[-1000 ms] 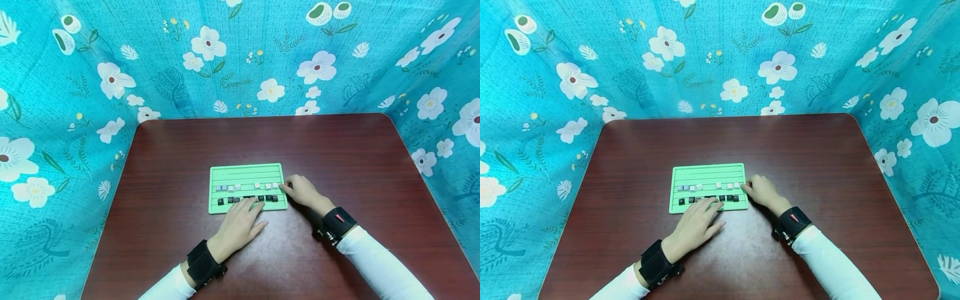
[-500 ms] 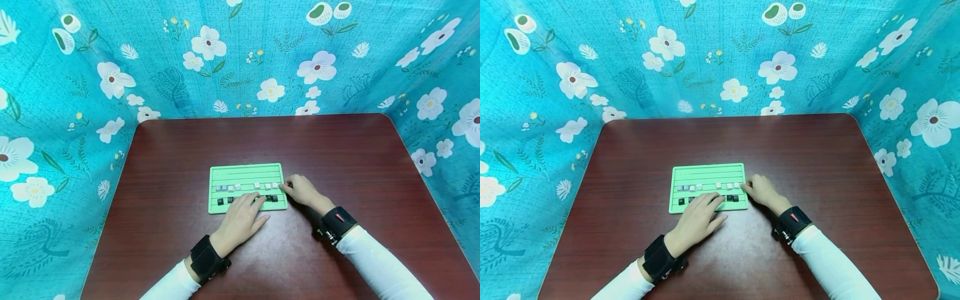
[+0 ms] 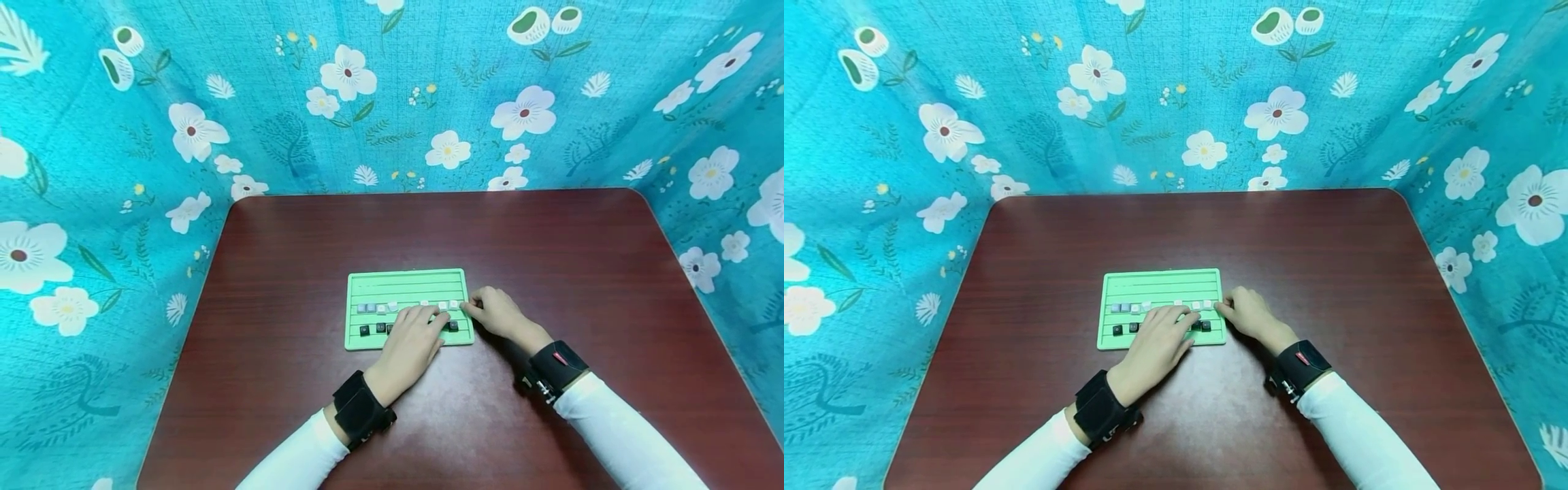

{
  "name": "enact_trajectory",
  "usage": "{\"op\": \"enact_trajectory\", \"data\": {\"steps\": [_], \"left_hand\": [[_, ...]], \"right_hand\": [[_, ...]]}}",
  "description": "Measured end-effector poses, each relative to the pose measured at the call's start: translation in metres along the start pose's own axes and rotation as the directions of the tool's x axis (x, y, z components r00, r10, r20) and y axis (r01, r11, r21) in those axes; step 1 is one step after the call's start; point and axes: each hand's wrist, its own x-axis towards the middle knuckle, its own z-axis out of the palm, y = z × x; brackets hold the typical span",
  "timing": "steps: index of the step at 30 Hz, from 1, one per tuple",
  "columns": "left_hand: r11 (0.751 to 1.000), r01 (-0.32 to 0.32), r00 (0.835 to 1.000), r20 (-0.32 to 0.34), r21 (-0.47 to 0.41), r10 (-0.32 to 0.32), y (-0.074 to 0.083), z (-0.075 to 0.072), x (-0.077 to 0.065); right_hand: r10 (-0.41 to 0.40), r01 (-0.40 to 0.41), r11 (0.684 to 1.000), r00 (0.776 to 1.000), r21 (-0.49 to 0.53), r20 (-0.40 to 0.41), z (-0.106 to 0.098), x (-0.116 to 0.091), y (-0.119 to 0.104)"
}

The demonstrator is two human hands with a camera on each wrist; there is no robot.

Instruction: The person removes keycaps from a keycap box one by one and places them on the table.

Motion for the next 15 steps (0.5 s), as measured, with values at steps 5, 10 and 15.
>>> {"op": "enact_trajectory", "data": {"steps": [5, 10, 15], "left_hand": [[0.999, 0.0, 1.0, 0.021, 0.039, -0.001, 0.001, 0.005, 0.008], [0.998, 0.014, 0.999, 0.028, 0.054, -0.016, 0.0, 0.009, 0.013], [0.998, 0.008, 1.0, 0.028, 0.057, -0.01, -0.002, 0.011, 0.016]], "right_hand": [[0.014, -0.014, 1.0, 1.0, -0.002, 0.008, -0.001, -0.002, -0.001], [0.014, -0.014, 1.0, 1.0, -0.009, 0.007, -0.001, -0.001, -0.002], [0.007, -0.007, 1.0, 1.0, -0.016, 0.005, 0.0, 0.0, -0.002]]}}
